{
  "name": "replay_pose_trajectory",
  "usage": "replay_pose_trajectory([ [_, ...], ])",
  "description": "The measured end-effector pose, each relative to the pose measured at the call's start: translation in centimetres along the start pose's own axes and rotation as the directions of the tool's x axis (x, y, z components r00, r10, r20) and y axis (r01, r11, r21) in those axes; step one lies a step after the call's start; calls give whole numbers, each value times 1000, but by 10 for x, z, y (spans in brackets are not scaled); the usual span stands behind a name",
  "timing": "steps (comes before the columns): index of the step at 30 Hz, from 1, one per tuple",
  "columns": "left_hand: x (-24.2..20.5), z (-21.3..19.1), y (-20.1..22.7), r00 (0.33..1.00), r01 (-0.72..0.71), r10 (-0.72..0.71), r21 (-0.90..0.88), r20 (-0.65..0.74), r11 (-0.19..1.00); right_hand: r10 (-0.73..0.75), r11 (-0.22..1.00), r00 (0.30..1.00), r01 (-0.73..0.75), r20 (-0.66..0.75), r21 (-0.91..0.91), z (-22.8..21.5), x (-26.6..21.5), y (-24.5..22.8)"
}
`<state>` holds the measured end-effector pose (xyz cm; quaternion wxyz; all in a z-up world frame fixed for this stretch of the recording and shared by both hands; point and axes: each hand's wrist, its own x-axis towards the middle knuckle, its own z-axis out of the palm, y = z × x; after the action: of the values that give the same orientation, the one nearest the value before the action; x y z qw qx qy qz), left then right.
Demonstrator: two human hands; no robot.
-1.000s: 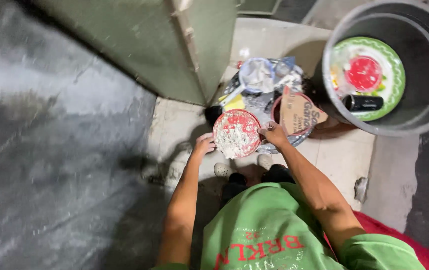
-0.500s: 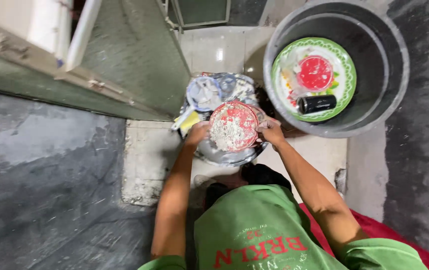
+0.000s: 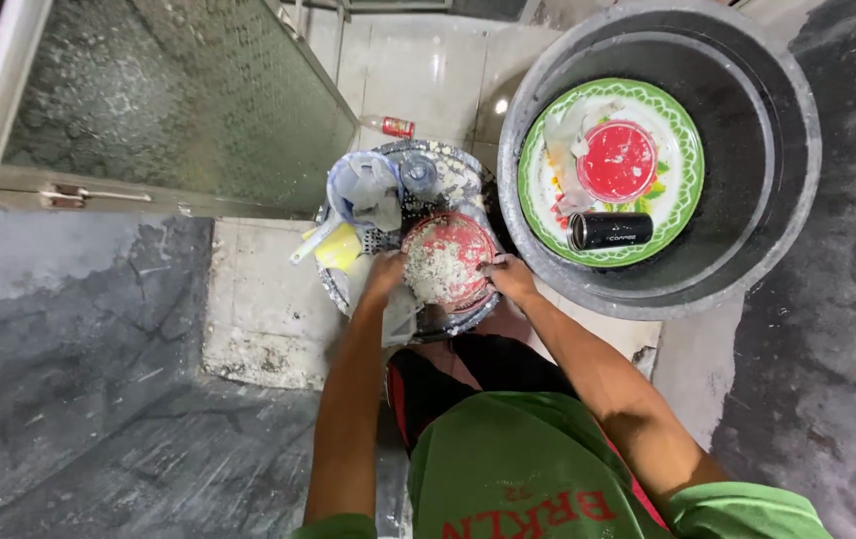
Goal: The person organizes items in a small tiled area by moving a plastic jug, a plastic bottle, and a red-lidded container into a metal colander. They then place a black plastic bag over the items in the colander and press it down.
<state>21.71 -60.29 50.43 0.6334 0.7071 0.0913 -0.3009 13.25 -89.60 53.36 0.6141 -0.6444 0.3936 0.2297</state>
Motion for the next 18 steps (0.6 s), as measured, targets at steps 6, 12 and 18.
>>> replay_pose_trajectory([
  [6,0,17,-11,976,-128,209,596,-69,793,-209,943,977,187,-51,-275,-5,-28,-11],
  [12,-5,4,-16,992,-111,128,557,10,823,-359,784,933,293,-15,-547,-6,-46,-12],
  [18,-38,16,17,954,-281,283,614,97,738,-629,535,770,529,107,-659,2,-77,-18],
])
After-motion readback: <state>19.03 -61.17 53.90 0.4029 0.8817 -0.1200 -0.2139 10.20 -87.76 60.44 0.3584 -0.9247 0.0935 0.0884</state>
